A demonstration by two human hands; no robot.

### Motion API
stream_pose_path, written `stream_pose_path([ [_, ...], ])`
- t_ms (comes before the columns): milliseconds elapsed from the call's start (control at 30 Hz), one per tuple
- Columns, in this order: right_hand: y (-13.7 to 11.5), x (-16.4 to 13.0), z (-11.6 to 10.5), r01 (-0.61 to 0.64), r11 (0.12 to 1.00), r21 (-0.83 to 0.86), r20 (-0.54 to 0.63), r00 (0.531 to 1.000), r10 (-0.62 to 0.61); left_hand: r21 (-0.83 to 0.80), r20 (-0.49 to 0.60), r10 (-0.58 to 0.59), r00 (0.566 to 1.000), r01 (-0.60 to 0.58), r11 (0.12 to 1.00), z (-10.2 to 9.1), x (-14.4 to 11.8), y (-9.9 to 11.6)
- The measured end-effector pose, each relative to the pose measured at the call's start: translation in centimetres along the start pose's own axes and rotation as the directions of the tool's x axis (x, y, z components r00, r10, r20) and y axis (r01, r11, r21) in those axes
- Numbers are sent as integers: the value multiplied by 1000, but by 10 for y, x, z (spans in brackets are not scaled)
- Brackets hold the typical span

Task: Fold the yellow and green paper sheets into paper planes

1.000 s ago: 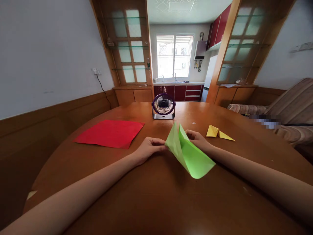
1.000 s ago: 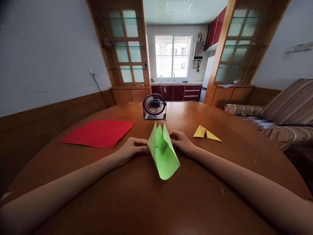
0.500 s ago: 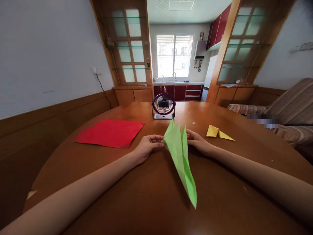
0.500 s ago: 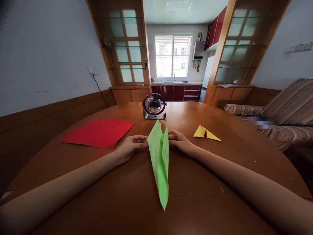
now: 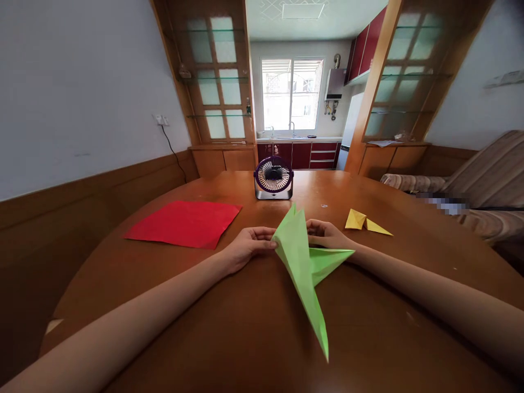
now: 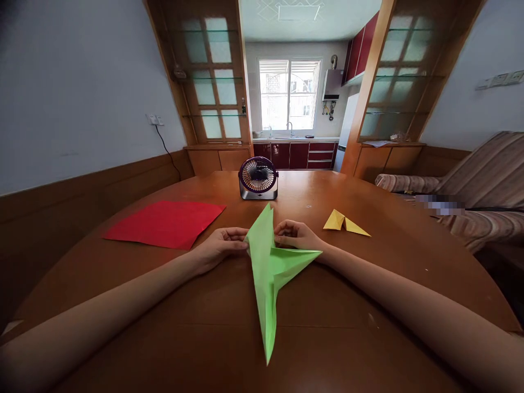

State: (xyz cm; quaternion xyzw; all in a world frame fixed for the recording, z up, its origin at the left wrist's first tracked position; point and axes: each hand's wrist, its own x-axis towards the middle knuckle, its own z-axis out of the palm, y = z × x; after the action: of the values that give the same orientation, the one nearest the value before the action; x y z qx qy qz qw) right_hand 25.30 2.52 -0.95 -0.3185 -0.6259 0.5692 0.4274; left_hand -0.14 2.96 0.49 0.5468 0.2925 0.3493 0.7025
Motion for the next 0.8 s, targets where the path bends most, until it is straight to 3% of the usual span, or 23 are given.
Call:
stream_pose_path([
  [200, 2, -1, -1, 45, 995, 94, -92, 995, -37, -99, -76, 93, 993, -100, 990, 0, 0, 6],
  [367, 4, 1, -3, 75, 991, 112, -128, 990, -61, -82, -178, 104, 979, -120, 989, -8, 2, 8],
  [633, 2, 3, -4, 66, 991, 114, -132, 990, -51, -19, -54, -5, 999, 4, 1000, -4, -1, 6],
  [800, 0, 0, -2, 58, 995, 77, -134, 990, -47, 38, -66, -53, 996, 56, 998, 1, -3, 9],
])
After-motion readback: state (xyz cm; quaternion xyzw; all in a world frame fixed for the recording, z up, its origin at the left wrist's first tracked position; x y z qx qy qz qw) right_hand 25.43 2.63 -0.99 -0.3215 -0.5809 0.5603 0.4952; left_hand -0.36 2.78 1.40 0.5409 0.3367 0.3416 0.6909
